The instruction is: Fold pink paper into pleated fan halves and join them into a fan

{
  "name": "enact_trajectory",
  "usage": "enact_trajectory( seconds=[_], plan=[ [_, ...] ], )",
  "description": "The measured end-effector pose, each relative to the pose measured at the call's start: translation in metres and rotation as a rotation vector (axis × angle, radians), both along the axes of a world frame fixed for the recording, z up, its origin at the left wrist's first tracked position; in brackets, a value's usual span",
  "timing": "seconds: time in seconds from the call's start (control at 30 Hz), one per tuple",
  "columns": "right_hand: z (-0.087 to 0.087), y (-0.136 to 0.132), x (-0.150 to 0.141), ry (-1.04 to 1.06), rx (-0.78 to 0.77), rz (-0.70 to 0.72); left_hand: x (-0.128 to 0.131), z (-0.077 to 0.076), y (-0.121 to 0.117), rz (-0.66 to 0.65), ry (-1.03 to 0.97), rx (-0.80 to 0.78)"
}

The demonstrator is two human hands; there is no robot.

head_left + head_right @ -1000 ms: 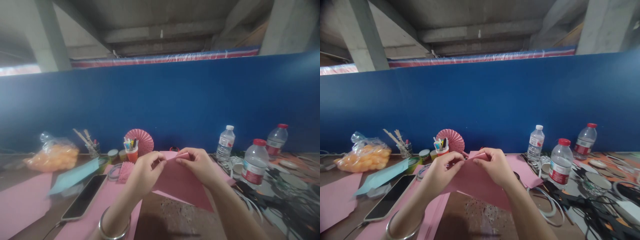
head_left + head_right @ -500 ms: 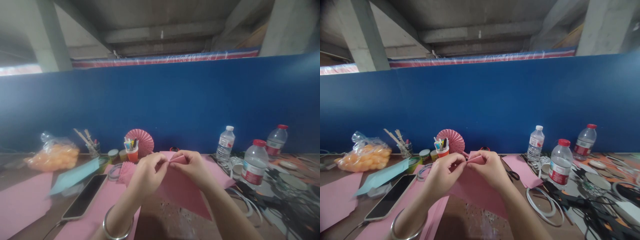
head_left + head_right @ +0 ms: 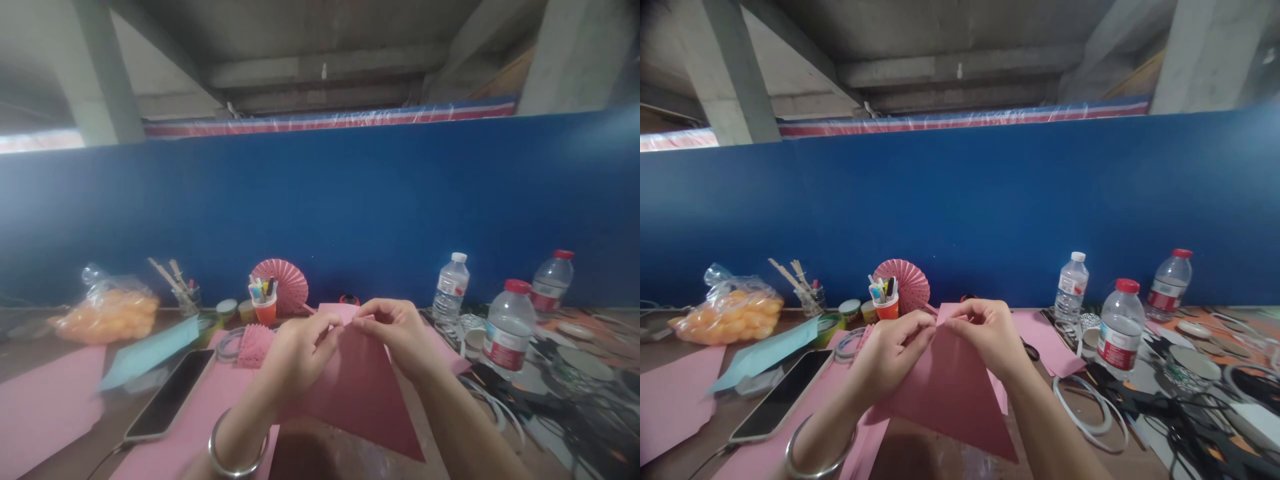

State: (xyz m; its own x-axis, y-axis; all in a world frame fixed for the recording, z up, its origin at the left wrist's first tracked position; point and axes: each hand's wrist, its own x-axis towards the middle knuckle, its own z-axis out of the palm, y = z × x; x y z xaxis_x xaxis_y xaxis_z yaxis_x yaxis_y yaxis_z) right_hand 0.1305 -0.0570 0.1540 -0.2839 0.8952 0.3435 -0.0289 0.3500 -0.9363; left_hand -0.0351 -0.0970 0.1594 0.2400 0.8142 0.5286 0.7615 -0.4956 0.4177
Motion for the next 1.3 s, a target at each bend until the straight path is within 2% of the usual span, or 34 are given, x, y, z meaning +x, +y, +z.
enact_trajectory(
  seconds=[0.27,0.5,0.6,0.73,0.87,1.0,1.13,1.3],
  plan=[
    [-0.004,0.010,0.004,0.045,0.028,-0.037,0.000,0.002,0.000,0.028,-0.070,-0.004],
    [-0.001,0.006,0.003,-0.056,0.109,-0.142,-0.001,0.003,0.001,0.029,-0.104,-0.039],
    [0.001,0.004,0.001,-0.031,0.076,-0.086,-0.002,0.004,0.003,0.036,-0.113,-0.047],
    [0.001,0.003,0.000,-0.155,0.052,-0.083,-0.002,0.002,0.006,0.010,-0.156,-0.024],
    [0.002,0.001,-0.002,-0.190,0.174,-0.184,0.000,0.000,0.006,0.001,-0.224,0.096],
    [0.006,-0.008,-0.004,-0.211,0.359,-0.332,-0.001,-0.002,0.006,0.086,-0.273,0.229],
    [0.005,-0.015,-0.007,-0.236,0.518,-0.389,-0.001,-0.004,0.007,0.167,-0.303,0.279],
    [0.002,-0.016,-0.011,-0.193,0.489,-0.425,0.001,-0.005,0.008,0.215,-0.322,0.291]
  ],
)
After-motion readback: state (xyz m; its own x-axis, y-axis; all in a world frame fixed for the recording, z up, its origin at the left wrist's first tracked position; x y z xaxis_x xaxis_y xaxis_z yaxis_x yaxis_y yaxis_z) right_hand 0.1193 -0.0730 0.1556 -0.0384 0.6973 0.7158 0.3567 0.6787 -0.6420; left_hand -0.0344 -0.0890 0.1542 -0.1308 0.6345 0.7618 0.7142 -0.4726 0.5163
